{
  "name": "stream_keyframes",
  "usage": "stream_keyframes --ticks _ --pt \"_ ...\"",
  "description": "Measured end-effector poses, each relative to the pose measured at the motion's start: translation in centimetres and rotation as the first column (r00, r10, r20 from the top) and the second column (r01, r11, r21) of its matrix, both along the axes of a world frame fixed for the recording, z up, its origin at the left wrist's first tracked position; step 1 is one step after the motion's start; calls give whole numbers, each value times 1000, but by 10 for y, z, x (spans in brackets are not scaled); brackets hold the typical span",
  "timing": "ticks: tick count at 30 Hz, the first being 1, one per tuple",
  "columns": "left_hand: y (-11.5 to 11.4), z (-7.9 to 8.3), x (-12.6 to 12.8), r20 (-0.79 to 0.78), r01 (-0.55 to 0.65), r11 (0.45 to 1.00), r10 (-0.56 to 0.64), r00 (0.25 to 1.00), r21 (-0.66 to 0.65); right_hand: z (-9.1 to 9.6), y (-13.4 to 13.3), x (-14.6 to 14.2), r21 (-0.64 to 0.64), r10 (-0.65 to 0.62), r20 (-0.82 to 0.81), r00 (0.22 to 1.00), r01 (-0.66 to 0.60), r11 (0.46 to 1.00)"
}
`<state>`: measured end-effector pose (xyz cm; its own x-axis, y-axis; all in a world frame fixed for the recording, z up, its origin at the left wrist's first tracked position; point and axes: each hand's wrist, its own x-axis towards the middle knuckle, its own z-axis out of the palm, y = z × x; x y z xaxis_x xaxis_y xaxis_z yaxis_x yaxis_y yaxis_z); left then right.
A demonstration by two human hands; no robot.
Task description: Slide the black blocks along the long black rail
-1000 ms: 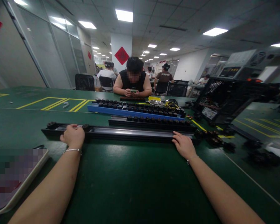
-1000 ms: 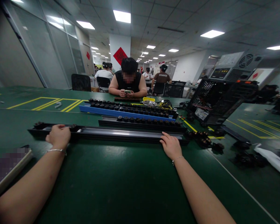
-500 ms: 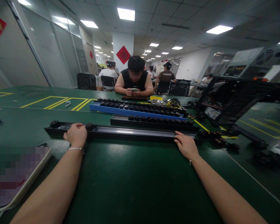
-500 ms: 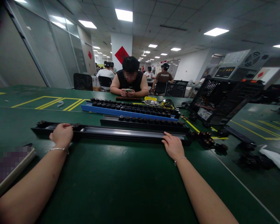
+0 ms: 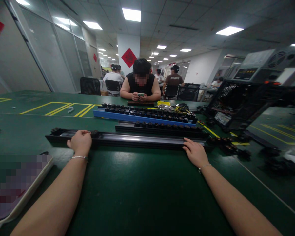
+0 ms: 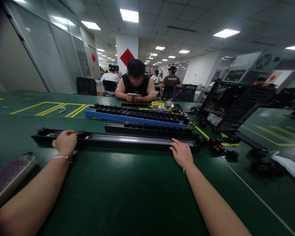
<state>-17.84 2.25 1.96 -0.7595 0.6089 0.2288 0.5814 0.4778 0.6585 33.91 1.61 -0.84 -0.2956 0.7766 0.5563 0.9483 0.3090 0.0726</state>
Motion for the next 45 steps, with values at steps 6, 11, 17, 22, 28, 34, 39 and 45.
stream_keyframes --ticks 6,11,17,22,28,34,39,45 --pt "-1 2 2 -7 15 1000 -15 1000 -3 0 0 0 -3 -1 -10 1000 1 1000" --pt "-3 4 5 -11 34 999 -34 999 -10 0 1 1 -19 2 -12 1000 -2 1000" --pt "-3 4 9 -37 52 998 -53 998 -24 0 1 0 -30 -8 -7 1000 8 1000" --pt "-3 4 12 -59 75 996 -78 995 -39 -1 2 0 -35 -14 -5 1000 13 999" --pt "0 1 12 -86 90 995 -94 992 -50 0 1 0 -20 -11 -1 1000 11 1000" --pt "0 2 16 -88 99 994 -104 991 -51 0 2 0 -23 -9 3 1000 9 1000" --pt "0 2 19 -94 115 993 -118 989 -32 -1 1 0 -17 -12 3 1000 12 1000" --pt "-2 4 23 -97 135 990 -137 986 -29 1 0 -1 -26 -22 -3 1000 22 999"
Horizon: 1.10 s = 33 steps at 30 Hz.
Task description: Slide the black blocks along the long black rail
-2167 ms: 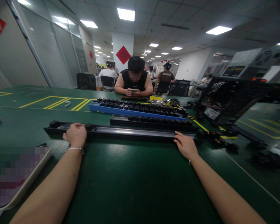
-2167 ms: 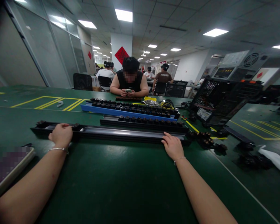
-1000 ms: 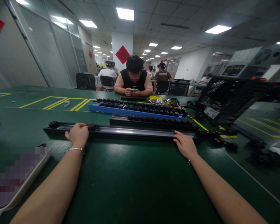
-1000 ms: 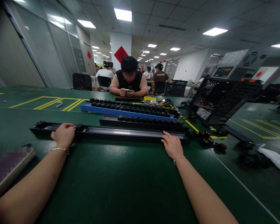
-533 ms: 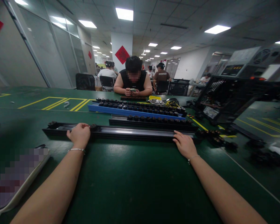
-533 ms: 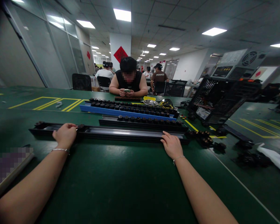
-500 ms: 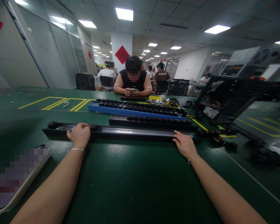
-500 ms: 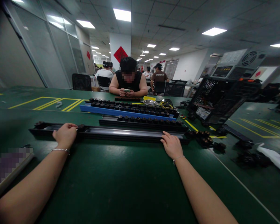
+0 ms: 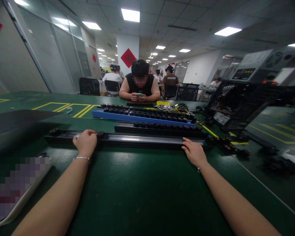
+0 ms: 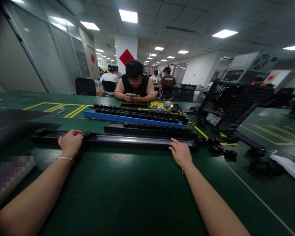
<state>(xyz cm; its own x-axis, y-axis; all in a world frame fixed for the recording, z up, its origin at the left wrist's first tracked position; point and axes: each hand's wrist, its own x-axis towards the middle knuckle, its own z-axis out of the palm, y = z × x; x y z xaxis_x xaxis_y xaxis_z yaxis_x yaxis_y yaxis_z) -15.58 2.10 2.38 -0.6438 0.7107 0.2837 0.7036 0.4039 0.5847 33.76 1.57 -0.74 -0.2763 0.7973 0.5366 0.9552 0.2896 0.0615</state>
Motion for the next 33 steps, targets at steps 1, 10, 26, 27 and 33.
stream_keyframes --ticks 1,10,26,27,33 --pt "0 1 1 -4 5 1000 -5 1000 0 0 0 0 -2 0 0 1000 0 1000" --pt "1 1 6 -46 51 999 -52 998 -17 -1 1 1 7 3 -2 1000 -3 1000" --pt "0 2 11 -17 83 996 -83 996 -21 0 -1 -1 -14 -4 -15 1000 4 1000" --pt "0 2 11 -13 86 996 -87 996 -25 0 -1 -1 -13 -5 -15 1000 5 1000" --pt "-1 4 15 -32 100 994 -102 994 -50 -2 0 0 16 6 -7 1000 -6 1000"
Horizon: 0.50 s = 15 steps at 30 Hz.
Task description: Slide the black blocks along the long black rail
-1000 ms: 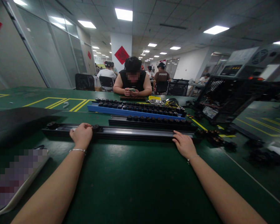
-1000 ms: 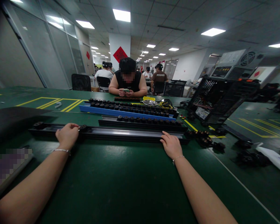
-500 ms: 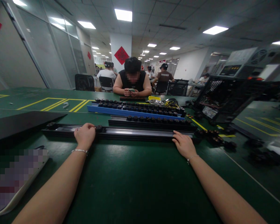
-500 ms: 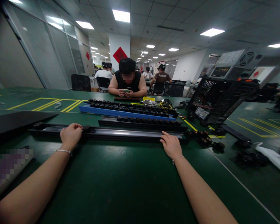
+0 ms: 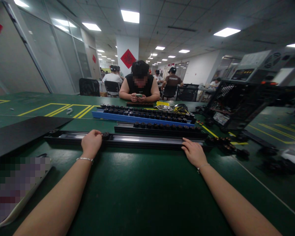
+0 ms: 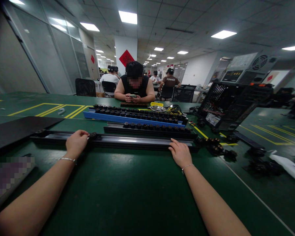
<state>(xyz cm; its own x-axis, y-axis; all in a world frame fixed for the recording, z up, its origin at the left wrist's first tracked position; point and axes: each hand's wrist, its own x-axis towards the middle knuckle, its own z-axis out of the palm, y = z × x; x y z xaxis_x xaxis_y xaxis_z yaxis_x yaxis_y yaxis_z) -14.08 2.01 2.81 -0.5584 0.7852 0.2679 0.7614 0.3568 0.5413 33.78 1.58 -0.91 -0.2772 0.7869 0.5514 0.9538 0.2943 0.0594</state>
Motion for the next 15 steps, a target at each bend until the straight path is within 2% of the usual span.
stream_keyframes --ticks 15 --pt "-2 3 9 -28 34 999 -34 999 -22 -1 2 1 14 11 13 1000 -12 1000"
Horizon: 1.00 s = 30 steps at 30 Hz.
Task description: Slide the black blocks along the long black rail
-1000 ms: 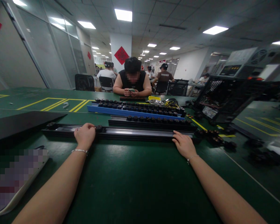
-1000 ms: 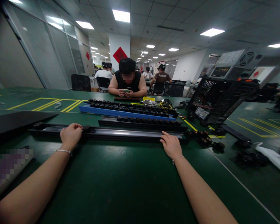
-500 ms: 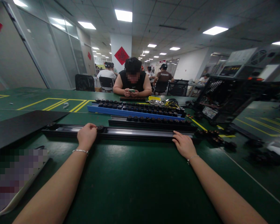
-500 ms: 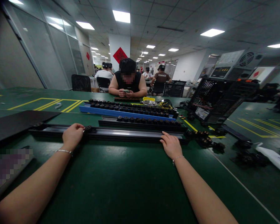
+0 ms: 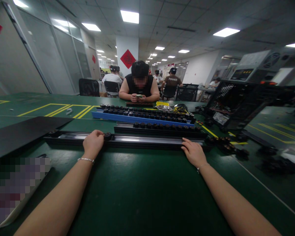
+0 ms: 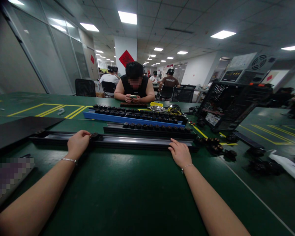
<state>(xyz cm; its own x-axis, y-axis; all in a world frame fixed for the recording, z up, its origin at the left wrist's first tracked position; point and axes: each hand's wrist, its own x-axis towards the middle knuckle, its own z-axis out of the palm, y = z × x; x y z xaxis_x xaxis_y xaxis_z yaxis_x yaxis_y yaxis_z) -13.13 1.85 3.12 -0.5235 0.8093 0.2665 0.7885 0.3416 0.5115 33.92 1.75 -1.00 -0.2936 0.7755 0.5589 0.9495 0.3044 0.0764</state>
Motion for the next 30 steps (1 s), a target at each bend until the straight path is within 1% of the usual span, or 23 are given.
stream_keyframes --ticks 23,30 --pt "0 -2 5 -25 59 998 -58 998 25 0 0 0 -9 -7 2 1000 7 1000" --pt "-1 -2 8 -6 85 996 -85 996 36 0 -1 -1 -21 -9 -9 1000 9 1000"
